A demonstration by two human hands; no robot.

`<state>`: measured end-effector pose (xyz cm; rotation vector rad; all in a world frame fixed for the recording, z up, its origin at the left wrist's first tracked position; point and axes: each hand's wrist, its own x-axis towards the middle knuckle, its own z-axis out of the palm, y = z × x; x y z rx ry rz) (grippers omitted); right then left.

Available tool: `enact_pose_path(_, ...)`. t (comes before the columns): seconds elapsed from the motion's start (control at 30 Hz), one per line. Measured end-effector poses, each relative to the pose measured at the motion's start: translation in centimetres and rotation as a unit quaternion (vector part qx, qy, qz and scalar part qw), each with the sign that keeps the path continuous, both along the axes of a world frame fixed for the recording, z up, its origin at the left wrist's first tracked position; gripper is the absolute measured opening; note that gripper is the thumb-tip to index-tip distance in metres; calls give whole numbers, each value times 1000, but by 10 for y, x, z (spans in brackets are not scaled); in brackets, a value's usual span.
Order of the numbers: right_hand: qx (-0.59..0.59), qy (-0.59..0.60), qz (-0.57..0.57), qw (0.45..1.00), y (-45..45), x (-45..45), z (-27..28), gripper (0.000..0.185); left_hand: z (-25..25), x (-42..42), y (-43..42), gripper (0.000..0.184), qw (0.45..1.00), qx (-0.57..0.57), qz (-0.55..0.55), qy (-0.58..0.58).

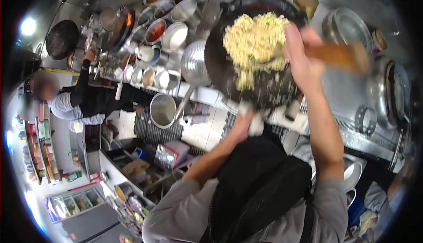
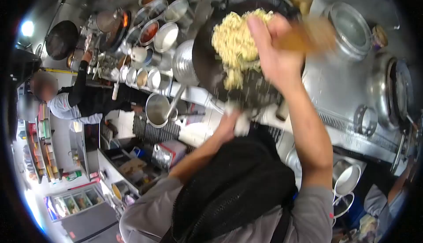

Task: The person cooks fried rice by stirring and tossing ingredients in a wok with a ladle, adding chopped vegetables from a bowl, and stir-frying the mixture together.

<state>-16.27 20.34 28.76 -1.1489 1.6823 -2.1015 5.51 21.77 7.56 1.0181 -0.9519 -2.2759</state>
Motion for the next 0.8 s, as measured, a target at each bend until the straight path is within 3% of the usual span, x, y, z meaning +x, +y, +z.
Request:
enact_pose_path(0.03,52,58,-10,997,25,0,13,34,22,4,5,34,999,-9,-12,36)
enact_pose_path(0.07,12,66,16,998,38,6,9,31,48,0,0,39,999,-3,-16,51)
enact_pose_path(0.13,-65,78,76,992,64,19,1,25,97,-26,-12,30,996,84,9,29)
enact_pose_path(0.17,-2,94,35,995,52,21,-6,26,101,-49,-44,26,990,144,13,6)
enact_pose_path(0.23,132,128,-34,982,30,26,-18,32,68,-69,-54,24,992,117,-8,-42)
enact_pose_path(0.3,35,89,-7,995,-11,-4,-42,32,-2,-40,-11,31,999,5,45,16)
enact_pose_path(0.33,14,95,1,995,2,-1,-29,31,-11,-11,-2,40,998,17,-15,63)
enact_pose_path(0.4,-27,106,17,994,29,5,-3,30,55,-11,-9,41,998,3,8,61)
enact_pose_path(0.47,-153,104,57,981,39,26,-4,31,100,-30,-20,36,995,97,19,21)
enact_pose_path(0.5,-128,121,39,984,33,24,-15,30,104,-56,-54,34,988,153,8,-7)
enact_pose_path(0.53,-11,133,-3,991,23,14,-29,29,89,-80,-77,31,988,138,4,63)
enact_pose_path(0.57,62,118,-21,991,11,2,-39,29,42,-78,-64,31,996,89,2,-18)
enact_pose_path(0.63,-25,20,-21,999,-22,-18,-40,30,17,-56,-16,37,999,1,43,-9)
enact_pose_path(0.67,-68,-7,-1,998,-22,-18,-20,31,15,-42,-12,43,998,-20,23,63)
enact_pose_path(0.7,-110,-30,19,993,-18,-21,9,33,29,-32,-20,44,999,9,-30,44)
enact_pose_path(0.77,-163,-21,33,986,-13,-33,61,37,10,-40,-37,40,999,43,24,-19)
enact_pose_path(0.8,-164,-28,64,984,-10,-43,83,40,2,-52,-59,29,1000,-5,7,-6)
